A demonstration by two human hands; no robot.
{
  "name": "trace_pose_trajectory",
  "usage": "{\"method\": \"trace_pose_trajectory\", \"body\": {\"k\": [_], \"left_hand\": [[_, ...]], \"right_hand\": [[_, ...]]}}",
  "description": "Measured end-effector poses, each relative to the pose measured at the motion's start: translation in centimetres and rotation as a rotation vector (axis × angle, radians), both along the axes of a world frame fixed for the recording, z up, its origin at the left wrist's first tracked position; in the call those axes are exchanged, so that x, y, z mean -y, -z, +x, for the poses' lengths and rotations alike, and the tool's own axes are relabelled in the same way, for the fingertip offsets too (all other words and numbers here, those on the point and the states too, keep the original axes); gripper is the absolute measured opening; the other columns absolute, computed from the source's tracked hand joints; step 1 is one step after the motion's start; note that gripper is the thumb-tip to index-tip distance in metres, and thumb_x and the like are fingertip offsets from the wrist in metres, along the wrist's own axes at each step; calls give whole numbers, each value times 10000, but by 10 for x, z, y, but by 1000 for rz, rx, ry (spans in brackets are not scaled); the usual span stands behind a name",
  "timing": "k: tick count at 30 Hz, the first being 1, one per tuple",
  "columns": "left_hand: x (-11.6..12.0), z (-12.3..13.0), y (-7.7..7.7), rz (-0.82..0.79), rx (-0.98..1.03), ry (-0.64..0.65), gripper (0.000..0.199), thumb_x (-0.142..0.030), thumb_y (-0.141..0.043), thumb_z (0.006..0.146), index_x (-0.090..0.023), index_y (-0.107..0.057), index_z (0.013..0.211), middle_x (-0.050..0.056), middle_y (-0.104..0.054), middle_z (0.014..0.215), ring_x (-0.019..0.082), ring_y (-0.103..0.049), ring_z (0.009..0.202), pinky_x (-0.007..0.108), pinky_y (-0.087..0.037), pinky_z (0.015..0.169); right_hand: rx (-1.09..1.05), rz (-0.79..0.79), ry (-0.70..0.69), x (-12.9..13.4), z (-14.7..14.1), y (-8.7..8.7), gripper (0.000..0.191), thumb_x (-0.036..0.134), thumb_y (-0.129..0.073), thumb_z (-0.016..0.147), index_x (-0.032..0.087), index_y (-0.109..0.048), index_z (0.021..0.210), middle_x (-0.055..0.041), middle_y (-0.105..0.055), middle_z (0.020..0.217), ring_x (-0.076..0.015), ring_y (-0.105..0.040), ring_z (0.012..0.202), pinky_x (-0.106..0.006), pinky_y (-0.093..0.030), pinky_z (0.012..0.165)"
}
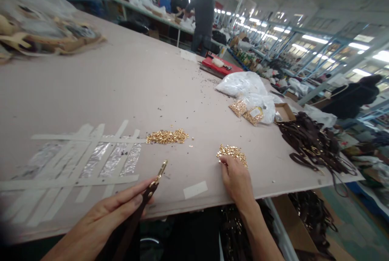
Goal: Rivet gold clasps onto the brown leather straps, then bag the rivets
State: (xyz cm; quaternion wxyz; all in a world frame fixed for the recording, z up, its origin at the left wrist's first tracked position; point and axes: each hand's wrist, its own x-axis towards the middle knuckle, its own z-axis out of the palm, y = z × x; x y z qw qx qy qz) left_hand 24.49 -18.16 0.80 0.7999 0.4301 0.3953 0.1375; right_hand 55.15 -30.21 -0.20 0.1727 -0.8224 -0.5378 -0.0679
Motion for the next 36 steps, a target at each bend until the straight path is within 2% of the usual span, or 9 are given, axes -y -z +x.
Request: {"method": "trace_pose_trajectory", "body": {"k": [6,12,15,18,21,24,28,32,36], "left_hand": [[0,3,10,-78,61,-61,466,-426,-800,721,-297,-711,1160,5,-754,1055,191,-642,1065,327,-390,1087],[-3,7,-7,-21,95,5,293,-271,-758,750,-218,-748,1039,19,-750,1012,159,-650,942,268,-470,910],[-3,10,-9,15,78,-25,243,-209,-760,708,-175,-739,948,12,-728,891,122,-619,796,220,-470,751],[-3,10,-7,48,74,-62,195,-196,-748,694,-155,-705,880,-30,-641,735,72,-518,600,189,-422,583],[-6,7,-6,116,63,-103,185,-205,-754,682,-146,-682,842,-48,-584,671,56,-478,551,175,-384,533],[-7,4,-6,149,38,-119,191,-209,-751,678,-139,-678,840,-39,-600,677,59,-490,558,174,-395,536],[0,5,-1,152,19,-97,178,-197,-727,679,-138,-669,837,-39,-602,676,61,-496,539,183,-398,525],[6,10,4,181,21,-114,178,-217,-733,676,-142,-647,813,-42,-590,646,79,-512,539,198,-411,523],[10,11,4,186,67,-129,193,-259,-757,689,-143,-638,787,-29,-613,656,91,-533,567,208,-429,551]], "right_hand": [[135,-121,-101,-5,3,-1,229,191,-459,958,182,-670,1046,-88,-718,918,-249,-603,912,-366,-446,845],[190,-226,-275,-8,20,-9,200,178,-487,912,223,-674,964,-55,-725,899,-239,-615,898,-365,-461,819],[1,-224,-194,-13,29,-10,161,267,-525,867,248,-674,923,-34,-727,913,-224,-647,857,-362,-494,765],[-171,-242,-79,-16,31,-10,170,311,-556,810,256,-683,908,-20,-730,872,-215,-663,788,-356,-502,712],[-214,-236,-17,-16,29,-12,176,316,-571,773,246,-691,881,-31,-731,824,-218,-656,736,-363,-490,696],[-211,-193,11,-14,25,-12,184,331,-584,769,240,-690,888,-42,-733,836,-221,-649,729,-374,-481,706],[-414,29,-12,-12,-12,-10,173,356,-629,787,211,-664,875,-42,-708,805,-211,-643,740,-368,-497,733],[-757,294,-105,-12,-92,-5,137,325,-698,814,220,-647,886,-34,-688,862,-190,-631,821,-321,-507,756],[-881,378,-238,-16,-157,1,65,212,-654,858,251,-640,907,-11,-672,893,-171,-630,889,-301,-506,820]]}}
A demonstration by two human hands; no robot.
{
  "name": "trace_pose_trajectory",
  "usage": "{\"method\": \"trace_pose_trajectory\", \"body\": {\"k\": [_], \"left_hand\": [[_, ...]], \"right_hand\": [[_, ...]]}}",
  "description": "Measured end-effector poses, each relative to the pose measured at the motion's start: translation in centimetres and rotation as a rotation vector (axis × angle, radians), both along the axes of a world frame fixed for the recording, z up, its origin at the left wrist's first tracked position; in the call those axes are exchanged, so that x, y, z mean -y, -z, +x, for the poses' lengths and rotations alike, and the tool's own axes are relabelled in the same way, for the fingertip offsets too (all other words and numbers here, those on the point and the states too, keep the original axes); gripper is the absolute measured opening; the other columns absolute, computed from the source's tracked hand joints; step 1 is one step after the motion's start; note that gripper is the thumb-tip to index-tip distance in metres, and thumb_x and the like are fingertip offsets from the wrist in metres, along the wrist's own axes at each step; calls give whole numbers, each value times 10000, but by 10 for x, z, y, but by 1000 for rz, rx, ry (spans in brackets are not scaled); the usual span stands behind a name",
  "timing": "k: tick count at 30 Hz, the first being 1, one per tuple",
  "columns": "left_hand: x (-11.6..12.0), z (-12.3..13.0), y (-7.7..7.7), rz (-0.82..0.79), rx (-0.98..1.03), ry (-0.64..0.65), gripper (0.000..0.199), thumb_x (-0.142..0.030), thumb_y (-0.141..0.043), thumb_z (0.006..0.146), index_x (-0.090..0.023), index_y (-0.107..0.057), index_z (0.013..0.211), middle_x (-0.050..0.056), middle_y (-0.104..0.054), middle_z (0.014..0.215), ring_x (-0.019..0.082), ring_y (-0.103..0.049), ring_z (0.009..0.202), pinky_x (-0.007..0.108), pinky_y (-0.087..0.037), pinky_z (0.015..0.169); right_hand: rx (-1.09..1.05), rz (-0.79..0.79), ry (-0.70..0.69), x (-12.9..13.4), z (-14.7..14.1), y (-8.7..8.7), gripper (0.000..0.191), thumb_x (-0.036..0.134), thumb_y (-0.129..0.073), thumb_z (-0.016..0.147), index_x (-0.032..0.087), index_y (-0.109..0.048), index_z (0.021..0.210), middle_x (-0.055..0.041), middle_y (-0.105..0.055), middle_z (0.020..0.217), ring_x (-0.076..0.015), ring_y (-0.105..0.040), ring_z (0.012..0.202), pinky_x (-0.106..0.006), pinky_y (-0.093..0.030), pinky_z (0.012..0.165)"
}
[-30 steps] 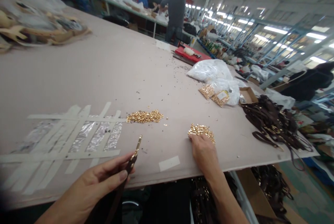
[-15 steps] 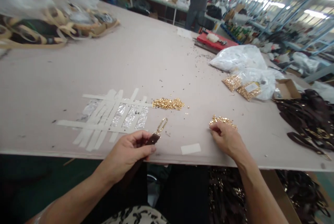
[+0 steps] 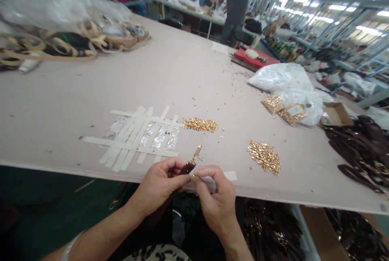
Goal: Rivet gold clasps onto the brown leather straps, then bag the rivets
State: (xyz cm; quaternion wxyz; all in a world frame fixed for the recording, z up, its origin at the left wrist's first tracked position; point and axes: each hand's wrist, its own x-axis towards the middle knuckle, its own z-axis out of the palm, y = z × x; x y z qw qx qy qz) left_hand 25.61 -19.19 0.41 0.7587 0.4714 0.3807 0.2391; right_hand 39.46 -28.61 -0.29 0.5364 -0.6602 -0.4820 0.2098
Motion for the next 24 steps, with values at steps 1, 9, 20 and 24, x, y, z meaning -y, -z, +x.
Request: {"method": "trace_pose_trajectory", "body": {"k": [1,9,20,24], "left_hand": [[1,0,0,-1,12,-4,203,-271,-764,694,-142,-640,789,-24,-621,666,95,-541,582,209,-432,563],[6,-8,-8,223,-43,-12,74,-230,-698,767,-159,-687,785,-11,-643,724,123,-557,689,214,-447,629],[18,-8,-8,637,-165,10,102,-123,-613,809,-193,-678,774,-30,-611,713,117,-559,679,230,-413,642],[29,-4,-13,780,-145,44,172,-50,-574,793,-199,-660,793,-30,-624,749,116,-585,718,233,-419,668]], "right_hand": [[3,7,-8,-1,-9,1,81,192,-644,863,255,-643,915,-10,-674,899,-169,-634,896,-295,-506,821],[94,89,38,-2,-23,1,134,129,-650,854,261,-632,864,4,-694,902,-153,-652,885,-282,-516,830],[-236,147,207,4,-35,0,151,198,-715,818,235,-577,866,19,-622,856,-116,-633,804,-227,-545,739],[-405,101,197,14,-35,-7,189,241,-716,830,229,-580,960,-3,-666,896,-131,-660,817,-240,-555,730]]}}
